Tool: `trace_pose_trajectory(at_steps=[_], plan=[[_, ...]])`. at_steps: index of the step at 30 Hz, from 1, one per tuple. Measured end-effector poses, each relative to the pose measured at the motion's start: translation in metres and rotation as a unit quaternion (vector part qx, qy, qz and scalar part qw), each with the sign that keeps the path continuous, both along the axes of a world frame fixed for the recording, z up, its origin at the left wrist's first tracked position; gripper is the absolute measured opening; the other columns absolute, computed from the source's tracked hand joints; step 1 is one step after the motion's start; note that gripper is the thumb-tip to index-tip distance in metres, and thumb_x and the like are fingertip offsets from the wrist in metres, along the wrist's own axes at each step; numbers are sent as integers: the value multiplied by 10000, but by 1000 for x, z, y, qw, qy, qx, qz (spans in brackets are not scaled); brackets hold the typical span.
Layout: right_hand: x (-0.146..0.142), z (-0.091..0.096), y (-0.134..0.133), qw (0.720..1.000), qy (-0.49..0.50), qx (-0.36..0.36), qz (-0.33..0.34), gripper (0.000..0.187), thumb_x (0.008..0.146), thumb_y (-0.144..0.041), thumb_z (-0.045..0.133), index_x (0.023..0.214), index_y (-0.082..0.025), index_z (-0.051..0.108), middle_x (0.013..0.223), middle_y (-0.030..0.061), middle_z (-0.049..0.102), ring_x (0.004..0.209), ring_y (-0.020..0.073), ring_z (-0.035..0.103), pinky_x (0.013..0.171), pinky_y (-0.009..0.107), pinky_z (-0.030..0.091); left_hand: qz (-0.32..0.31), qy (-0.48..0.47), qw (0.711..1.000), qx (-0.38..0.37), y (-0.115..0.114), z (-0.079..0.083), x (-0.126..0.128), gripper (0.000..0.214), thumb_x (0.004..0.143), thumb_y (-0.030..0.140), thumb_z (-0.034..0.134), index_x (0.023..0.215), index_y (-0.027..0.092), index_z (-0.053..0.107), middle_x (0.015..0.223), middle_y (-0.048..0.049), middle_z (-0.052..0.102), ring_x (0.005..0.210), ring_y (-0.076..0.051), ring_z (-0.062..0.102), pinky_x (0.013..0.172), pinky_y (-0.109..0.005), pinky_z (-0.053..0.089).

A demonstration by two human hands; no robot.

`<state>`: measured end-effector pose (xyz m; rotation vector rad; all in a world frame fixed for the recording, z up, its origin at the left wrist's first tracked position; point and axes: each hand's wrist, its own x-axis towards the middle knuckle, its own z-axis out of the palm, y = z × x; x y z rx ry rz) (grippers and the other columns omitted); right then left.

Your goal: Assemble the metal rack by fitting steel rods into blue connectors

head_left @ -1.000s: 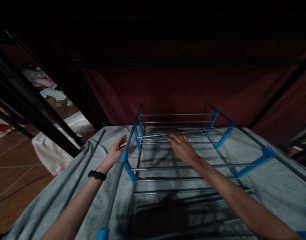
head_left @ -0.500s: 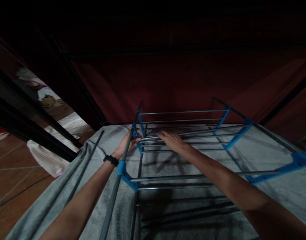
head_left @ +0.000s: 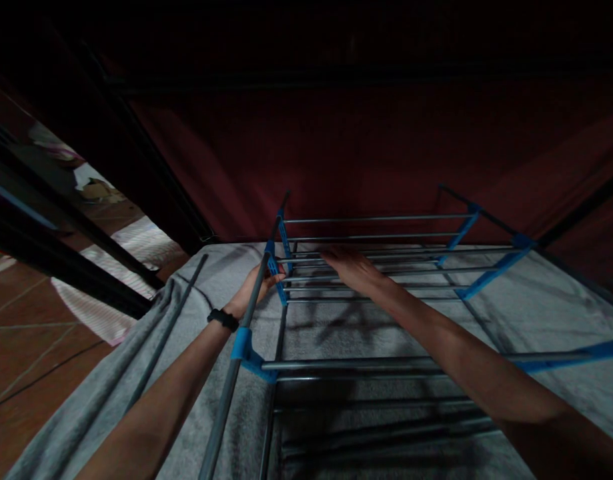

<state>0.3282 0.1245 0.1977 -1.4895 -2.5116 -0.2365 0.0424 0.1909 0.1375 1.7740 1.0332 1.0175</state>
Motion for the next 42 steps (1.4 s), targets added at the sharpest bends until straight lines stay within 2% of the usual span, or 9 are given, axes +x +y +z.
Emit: trace_pose_trajectory(at_steps=[9,17,24,29,34,37,39,42], plan=[[0,12,-5,999,10,33,5,446,998,-104,407,1409,-193,557,1285,122,605,1173,225,574,1036,367,450,-10,-32,999,-7,7,-11,0,431,765,437,761,1078,176,620,958,-46,654,901,-215,633,880,-384,516],[2,10,0,999,26,24,12,462,989,-95,424,1420,-195,557,1316,114,615,1215,223,569,1049,362,450,-1,-24,1000,13,2,-9,4,330,779,409,732,1008,200,619,909,-40,649,860,-199,614,836,-348,515],[3,19,2,1000,23,-9,15,430,1010,-151,436,1414,-229,562,1356,79,624,1201,207,611,1000,315,484,13,-2,999,36,2,-9,4,352,751,424,753,989,205,616,906,-43,663,872,-215,629,863,-380,523],[1,23,5,999,28,-29,10,383,1041,-224,423,1387,-231,589,1363,79,636,1196,210,630,996,329,492,16,22,999,46,7,-16,1,335,785,420,722,999,183,621,950,-70,659,893,-224,635,858,-382,521],[0,22,8,998,38,-48,-4,373,1043,-242,429,1372,-278,600,1389,44,629,1207,193,625,1005,322,483,24,-4,998,60,10,-26,2,361,771,429,737,1012,190,613,954,-67,662,910,-224,635,859,-373,521],[0,23,8,998,37,-47,-16,378,1046,-256,423,1388,-285,584,1375,41,632,1181,195,632,984,319,488,22,5,998,67,9,-22,4,385,780,420,733,1063,194,602,929,-54,665,875,-216,634,859,-381,520],[-1,24,6,999,32,-36,-18,381,1046,-260,426,1396,-262,576,1341,62,641,1153,204,634,976,326,486,17,22,997,66,6,-14,3,353,787,418,725,1030,191,608,913,-55,668,858,-221,632,863,-397,522],[-2,22,-5,999,39,15,5,420,1036,-231,440,1446,-210,526,1335,107,625,1194,229,588,1030,369,447,6,45,997,57,0,-3,0,357,764,415,753,1010,189,629,988,-79,685,931,-258,649,908,-436,526]])
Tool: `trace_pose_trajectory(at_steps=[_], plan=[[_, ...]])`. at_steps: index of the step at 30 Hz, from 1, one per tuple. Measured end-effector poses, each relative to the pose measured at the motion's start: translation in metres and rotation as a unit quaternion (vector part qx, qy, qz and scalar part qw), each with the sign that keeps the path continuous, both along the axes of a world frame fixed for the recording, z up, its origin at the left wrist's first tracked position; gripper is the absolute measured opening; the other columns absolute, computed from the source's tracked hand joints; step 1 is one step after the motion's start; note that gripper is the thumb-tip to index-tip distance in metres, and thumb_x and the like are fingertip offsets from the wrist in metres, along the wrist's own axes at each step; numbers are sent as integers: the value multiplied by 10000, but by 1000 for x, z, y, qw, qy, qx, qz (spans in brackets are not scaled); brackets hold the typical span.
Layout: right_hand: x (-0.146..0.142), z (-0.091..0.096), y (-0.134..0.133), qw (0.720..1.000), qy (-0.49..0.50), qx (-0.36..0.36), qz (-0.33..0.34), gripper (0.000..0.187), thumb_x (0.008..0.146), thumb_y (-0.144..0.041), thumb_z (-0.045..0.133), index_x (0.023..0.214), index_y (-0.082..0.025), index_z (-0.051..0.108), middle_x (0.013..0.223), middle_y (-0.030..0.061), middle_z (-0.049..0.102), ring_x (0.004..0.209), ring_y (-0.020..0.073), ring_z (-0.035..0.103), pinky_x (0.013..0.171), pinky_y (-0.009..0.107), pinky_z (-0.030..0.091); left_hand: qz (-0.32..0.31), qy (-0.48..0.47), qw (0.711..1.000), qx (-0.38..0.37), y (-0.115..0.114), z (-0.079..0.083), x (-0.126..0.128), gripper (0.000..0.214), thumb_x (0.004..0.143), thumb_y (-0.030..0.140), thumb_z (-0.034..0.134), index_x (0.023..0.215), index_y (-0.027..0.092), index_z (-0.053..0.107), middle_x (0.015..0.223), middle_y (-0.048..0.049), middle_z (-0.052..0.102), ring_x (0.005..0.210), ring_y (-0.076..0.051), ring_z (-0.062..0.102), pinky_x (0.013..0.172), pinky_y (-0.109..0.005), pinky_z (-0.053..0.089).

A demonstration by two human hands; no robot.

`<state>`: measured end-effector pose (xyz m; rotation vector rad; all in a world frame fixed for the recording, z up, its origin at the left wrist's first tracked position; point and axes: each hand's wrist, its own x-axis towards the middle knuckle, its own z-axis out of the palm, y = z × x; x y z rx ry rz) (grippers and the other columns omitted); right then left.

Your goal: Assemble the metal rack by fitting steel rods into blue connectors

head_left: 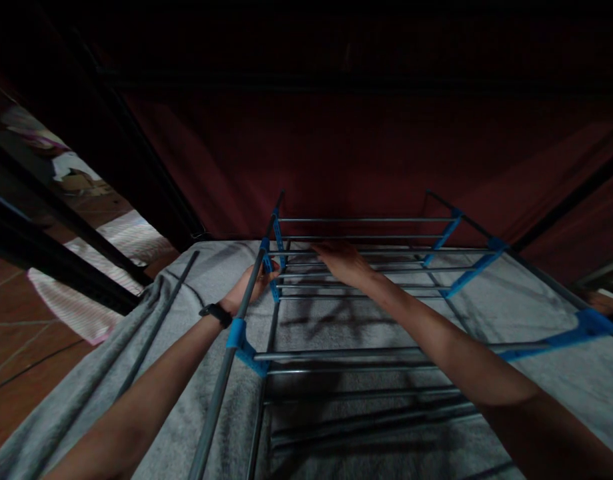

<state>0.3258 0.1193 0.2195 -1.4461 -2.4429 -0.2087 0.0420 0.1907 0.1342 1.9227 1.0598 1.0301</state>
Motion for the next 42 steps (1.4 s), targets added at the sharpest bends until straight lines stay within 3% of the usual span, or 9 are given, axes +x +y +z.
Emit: trace_pose_trajectory(at_steps=[3,6,9,13,18,24,31,42], plan=[[-3,-10,-20,997,14,56,45,450,1024,-173,423,1467,-200,498,1396,124,574,1251,248,522,1071,414,404,-7,-1,1000,-24,-6,-1,-6,518,704,392,811,1133,191,600,1169,-103,668,1089,-298,640,957,-449,534],[-4,-28,-36,995,-1,45,84,441,1019,-139,390,1433,-208,523,1396,119,570,1214,237,525,1051,408,410,-18,-9,999,-35,-8,-14,-10,530,720,352,795,1166,174,572,1155,-90,666,1094,-292,638,973,-434,532],[-3,-48,-35,998,-19,14,58,422,1012,-145,416,1420,-170,520,1370,126,577,1196,238,531,1041,393,416,-15,-13,999,-28,-8,-23,-7,502,771,319,748,1199,158,542,1112,-68,663,1077,-277,631,992,-413,507],[-2,-64,-15,999,-31,-42,-3,357,1027,-176,419,1349,-162,573,1192,110,629,1078,219,580,983,365,438,24,-8,1000,-10,-16,-16,7,449,797,364,739,1129,157,518,1011,-63,650,958,-245,635,877,-366,522],[-2,-66,0,998,5,-64,-15,346,1009,-84,383,1237,-167,630,1162,97,603,1082,189,551,980,318,427,71,25,997,30,-23,-12,18,294,850,414,656,989,195,516,879,-36,609,819,-201,595,784,-342,509],[0,-71,4,998,19,-65,-8,378,981,-35,380,1220,-173,639,1153,91,592,1078,190,540,993,317,422,75,44,995,50,-22,-17,19,280,898,448,593,1012,200,528,932,-69,635,892,-236,619,816,-379,511],[1,-77,9,998,39,-55,-7,391,983,-54,393,1260,-180,639,1159,98,607,1070,199,552,988,329,433,91,68,991,69,-25,-16,19,196,917,400,568,882,220,502,793,-54,618,880,-261,640,816,-400,519],[2,-78,10,997,48,-53,-3,355,1009,-108,414,1262,-188,651,1120,90,620,1048,190,570,961,307,444,124,78,986,75,-24,-19,24,201,916,388,535,1011,211,546,944,-79,681,990,-273,670,914,-435,557]])
